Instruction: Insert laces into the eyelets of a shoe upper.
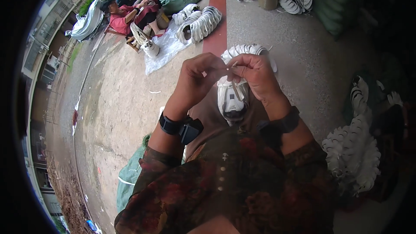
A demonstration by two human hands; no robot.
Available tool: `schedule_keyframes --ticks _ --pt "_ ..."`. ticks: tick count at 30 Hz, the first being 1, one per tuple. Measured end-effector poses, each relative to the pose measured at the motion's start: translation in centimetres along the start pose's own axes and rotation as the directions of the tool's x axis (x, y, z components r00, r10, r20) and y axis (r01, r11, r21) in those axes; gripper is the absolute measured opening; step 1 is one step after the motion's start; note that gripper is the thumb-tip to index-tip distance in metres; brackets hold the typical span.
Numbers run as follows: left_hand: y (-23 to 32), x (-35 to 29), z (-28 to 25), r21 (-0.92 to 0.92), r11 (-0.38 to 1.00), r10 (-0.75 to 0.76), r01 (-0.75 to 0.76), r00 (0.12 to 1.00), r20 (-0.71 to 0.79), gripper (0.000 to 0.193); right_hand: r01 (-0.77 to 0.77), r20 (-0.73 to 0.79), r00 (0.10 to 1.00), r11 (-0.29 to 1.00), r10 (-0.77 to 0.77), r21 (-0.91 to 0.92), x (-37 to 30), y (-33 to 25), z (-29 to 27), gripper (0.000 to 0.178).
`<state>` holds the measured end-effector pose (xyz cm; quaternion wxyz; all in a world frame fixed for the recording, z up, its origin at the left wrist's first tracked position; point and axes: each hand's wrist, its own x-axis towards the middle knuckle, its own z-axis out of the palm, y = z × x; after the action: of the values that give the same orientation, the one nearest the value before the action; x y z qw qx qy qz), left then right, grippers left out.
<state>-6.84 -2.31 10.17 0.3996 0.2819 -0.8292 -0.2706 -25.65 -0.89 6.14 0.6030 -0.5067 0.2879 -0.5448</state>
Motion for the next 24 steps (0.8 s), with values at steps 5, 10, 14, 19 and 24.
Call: schedule_keyframes --ticks 5,10,14,19,24 --pt "-0.7 -0.6 1.1 -0.416 0.884 -0.255 0.215 0.966 -0.042 0.006 0.162 -0.004 0.986 0.975 -0.165 -0.15 -0.7 -0.8 2.6 0.015" --pt "-0.1 -0.5 1.2 -0.655 0.719 -0.296 0.232 0.955 0.013 0.007 0.239 0.046 0.97 0.91 -0.238 -0.338 -0.4 -0.5 1.7 0.009" --pt "-0.1 -0.7 1.5 -0.676 0.706 -0.322 0.213 0.946 -0.039 0.007 0.311 -0.002 0.943 0.884 -0.332 -0.348 0.0 0.2 1.9 0.006" --pt "0.4 -0.8 1.8 -0.608 0.781 -0.29 0.143 0.945 -0.149 0.009 0.164 -0.089 0.981 0.98 -0.175 -0.113 -0.2 0.1 2.9 0.009" --pt "0.5 -1.1 1.7 -0.653 0.746 -0.285 0.13 0.949 -0.137 0.013 0.024 -0.039 0.999 0.999 -0.026 -0.047 -0.1 -0.6 3.3 0.01"
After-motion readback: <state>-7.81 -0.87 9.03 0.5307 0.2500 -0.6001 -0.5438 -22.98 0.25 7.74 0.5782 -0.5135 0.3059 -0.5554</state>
